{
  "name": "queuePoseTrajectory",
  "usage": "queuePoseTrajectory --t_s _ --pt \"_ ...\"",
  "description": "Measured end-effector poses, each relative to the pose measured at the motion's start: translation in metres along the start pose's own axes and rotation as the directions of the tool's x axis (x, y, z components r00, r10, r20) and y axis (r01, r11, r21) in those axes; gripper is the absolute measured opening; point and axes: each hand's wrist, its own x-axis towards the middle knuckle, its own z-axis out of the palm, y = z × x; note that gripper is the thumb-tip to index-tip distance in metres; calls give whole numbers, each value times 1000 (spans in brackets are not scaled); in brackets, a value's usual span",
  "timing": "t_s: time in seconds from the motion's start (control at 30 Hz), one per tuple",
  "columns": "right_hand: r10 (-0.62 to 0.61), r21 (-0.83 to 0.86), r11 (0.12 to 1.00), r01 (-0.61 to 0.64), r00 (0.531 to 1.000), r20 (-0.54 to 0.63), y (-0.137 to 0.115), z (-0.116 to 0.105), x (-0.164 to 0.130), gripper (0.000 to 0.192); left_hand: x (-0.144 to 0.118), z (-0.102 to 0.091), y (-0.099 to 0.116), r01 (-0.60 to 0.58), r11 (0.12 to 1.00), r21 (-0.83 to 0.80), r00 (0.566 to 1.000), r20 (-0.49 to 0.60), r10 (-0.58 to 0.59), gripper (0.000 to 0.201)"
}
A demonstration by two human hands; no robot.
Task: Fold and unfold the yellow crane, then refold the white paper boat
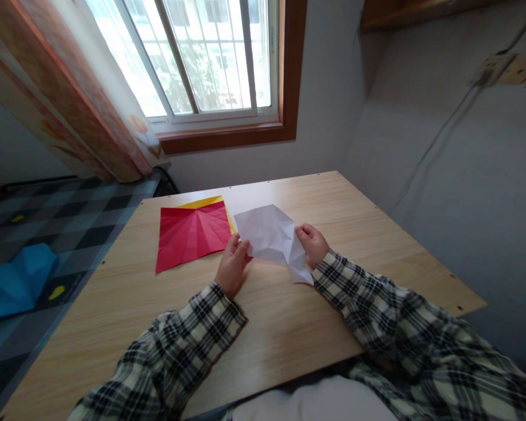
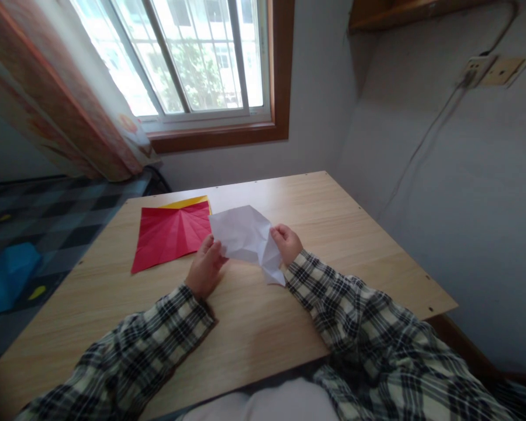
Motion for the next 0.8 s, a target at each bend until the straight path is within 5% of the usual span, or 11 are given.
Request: queuePoseTrajectory --t_s 0.1,0.17,0.4,0.47,0.8 --pt "27 63 998 -26 1000 -5 1 2 0 43 -9 10 -6 60 991 117 978 190 -81 41" --pt "59 134 989 -61 998 13 0 5 -3 44 -13 14 -6 61 979 192 973 207 -101 37" --pt "121 203 971 -130 991 52 -11 6 -6 50 -8 6 -2 38 979 199 997 -67 -25 33" --pt "119 164 979 -124 992 41 -12 2 -4 50 -4 2 -2 31 989 141 994 -104 -17 30" --pt "189 176 960 -217 968 162 -1 0 -3 47 -5 3 12 214 914 -344 976 106 -189 58"
